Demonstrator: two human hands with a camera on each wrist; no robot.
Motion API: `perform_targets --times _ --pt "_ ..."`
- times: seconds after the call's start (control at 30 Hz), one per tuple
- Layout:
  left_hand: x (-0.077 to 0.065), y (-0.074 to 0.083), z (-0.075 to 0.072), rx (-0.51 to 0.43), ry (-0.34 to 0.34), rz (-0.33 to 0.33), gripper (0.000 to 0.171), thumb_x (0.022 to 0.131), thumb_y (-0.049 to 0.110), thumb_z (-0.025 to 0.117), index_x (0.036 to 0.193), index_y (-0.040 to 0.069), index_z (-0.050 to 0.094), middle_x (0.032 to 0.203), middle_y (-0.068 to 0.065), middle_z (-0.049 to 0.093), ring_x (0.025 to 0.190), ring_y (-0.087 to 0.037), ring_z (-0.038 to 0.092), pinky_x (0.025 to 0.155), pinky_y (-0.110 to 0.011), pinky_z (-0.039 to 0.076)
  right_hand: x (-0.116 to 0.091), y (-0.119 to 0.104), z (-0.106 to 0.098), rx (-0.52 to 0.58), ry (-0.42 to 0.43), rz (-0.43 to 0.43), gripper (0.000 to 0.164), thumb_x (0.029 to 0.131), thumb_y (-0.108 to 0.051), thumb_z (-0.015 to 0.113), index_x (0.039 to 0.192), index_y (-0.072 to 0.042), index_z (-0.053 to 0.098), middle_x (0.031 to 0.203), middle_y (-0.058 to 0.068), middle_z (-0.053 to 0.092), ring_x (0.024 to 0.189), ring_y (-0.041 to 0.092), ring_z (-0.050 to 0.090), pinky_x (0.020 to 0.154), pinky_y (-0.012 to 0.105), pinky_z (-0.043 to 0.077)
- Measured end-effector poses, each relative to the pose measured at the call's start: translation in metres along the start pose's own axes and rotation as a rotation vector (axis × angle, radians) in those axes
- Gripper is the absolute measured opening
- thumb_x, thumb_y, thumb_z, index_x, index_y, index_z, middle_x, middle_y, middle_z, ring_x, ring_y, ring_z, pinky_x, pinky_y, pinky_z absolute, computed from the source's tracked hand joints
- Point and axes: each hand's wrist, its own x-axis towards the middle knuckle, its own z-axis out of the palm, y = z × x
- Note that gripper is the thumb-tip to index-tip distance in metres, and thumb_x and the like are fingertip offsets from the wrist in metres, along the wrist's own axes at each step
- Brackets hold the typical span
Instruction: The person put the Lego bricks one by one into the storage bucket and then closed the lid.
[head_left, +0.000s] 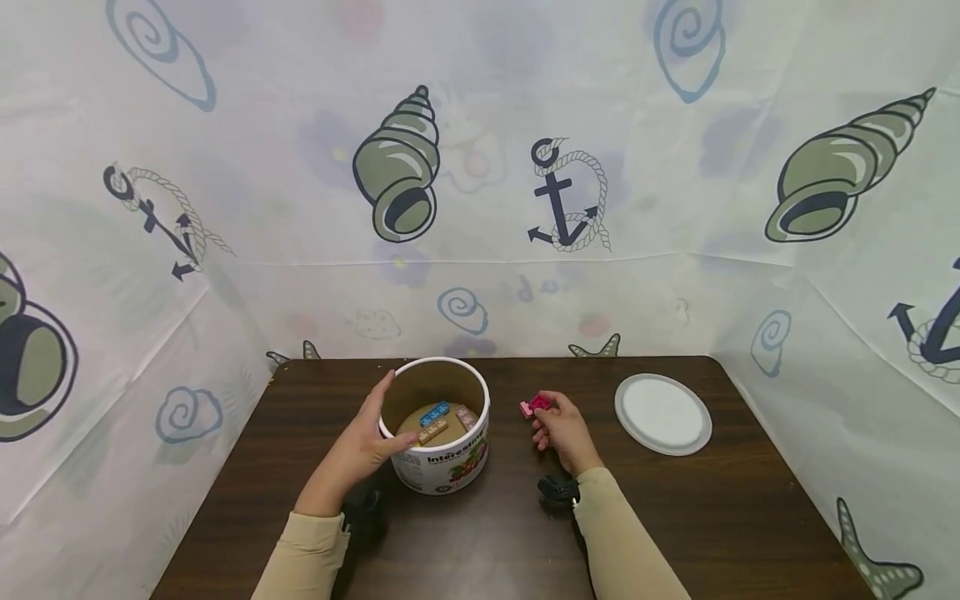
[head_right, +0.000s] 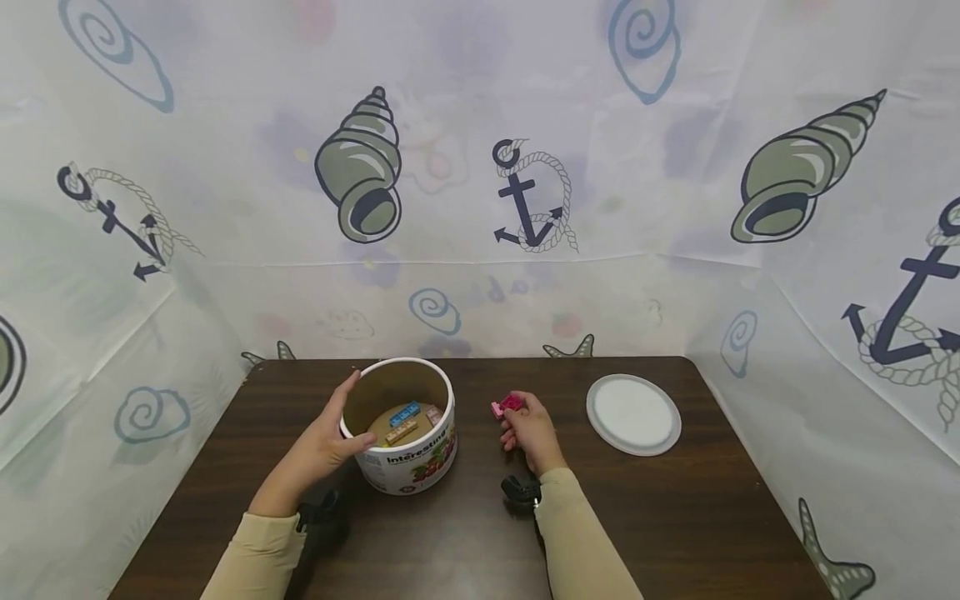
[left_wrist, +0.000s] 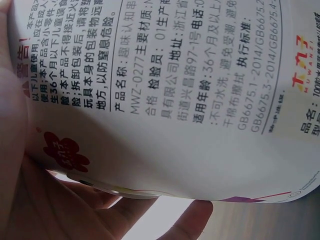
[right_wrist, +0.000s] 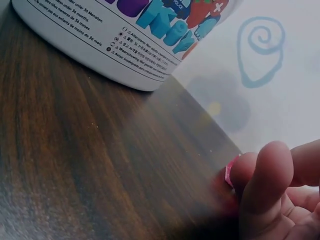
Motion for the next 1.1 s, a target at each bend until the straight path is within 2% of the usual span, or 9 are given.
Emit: perform_targets --times 0.33,0.47,0.57,0.7,0.87,0.97,1.1 --pt "0.0 0.0 0.0 -0.002 -0.004 0.008 0.122 0.091 0.042 0.09 0.177 0.023 0.006 0.177 -0.025 0.019 0.154 -0.053 0.037 0.117 -0.066 0.045 -0.004 0.001 0.008 -0.094 0.052 -0.003 0.036 0.106 -0.009 0.066 0.14 -0.004 0.054 0.086 0.015 0.066 0.053 0.017 0.063 0.051 0.029 0.058" --pt "-0.001 0.001 0.0 0.005 0.003 0.005 0.122 0.091 0.043 0.09 0.177 0.023 0.006 0.177 -0.023 0.02 0.155 -0.052 0.038 0.118 -0.066 0.044 -0.006 0.0 0.009 -0.101 0.067 -0.015 0.035 0.106 -0.01 0.067 0.138 -0.003 0.055 0.088 0.016 0.067 0.053 0.017 0.063 0.051 0.029 0.058" --pt "-0.001 0.002 0.0 0.013 0.004 0.002 0.122 0.091 0.044 0.089 0.177 0.023 0.006 0.177 -0.023 0.02 0.155 -0.052 0.038 0.119 -0.067 0.043 -0.005 -0.001 0.008 -0.091 0.072 -0.016 0.036 0.107 -0.018 0.069 0.138 -0.003 0.056 0.088 0.015 0.067 0.054 0.016 0.063 0.051 0.029 0.058" --pt "-0.001 0.003 -0.001 0.013 0.002 0.003 0.122 0.091 0.043 0.089 0.177 0.022 0.006 0.177 -0.023 0.02 0.155 -0.052 0.038 0.119 -0.068 0.043 -0.003 0.001 0.005 -0.029 0.063 -0.037 0.037 0.108 -0.031 0.07 0.133 -0.004 0.063 0.092 0.013 0.066 0.056 0.016 0.062 0.05 0.029 0.057" --pt "-0.001 0.003 -0.001 0.011 0.0 0.012 0.121 0.091 0.043 0.089 0.177 0.022 0.006 0.177 -0.024 0.021 0.154 -0.052 0.039 0.117 -0.067 0.045 0.0 0.003 0.0 0.102 0.043 -0.069 0.037 0.109 -0.039 0.068 0.126 -0.005 0.066 0.111 0.018 0.065 0.061 0.017 0.061 0.05 0.027 0.055" --pt "-0.001 0.002 -0.001 0.009 -0.001 0.015 0.121 0.091 0.043 0.089 0.177 0.022 0.006 0.177 -0.024 0.021 0.153 -0.053 0.039 0.116 -0.068 0.046 -0.001 0.003 -0.002 0.156 0.013 -0.081 0.037 0.109 -0.036 0.069 0.127 -0.004 0.063 0.119 0.019 0.063 0.064 0.016 0.064 0.051 0.027 0.055" --pt "0.0 0.0 0.0 0.009 -0.002 0.016 0.121 0.091 0.043 0.089 0.177 0.022 0.006 0.177 -0.024 0.02 0.153 -0.053 0.039 0.115 -0.067 0.047 -0.002 0.003 -0.004 0.187 -0.027 -0.089 0.036 0.108 -0.026 0.07 0.133 -0.003 0.058 0.117 0.015 0.063 0.065 0.015 0.063 0.051 0.026 0.054"
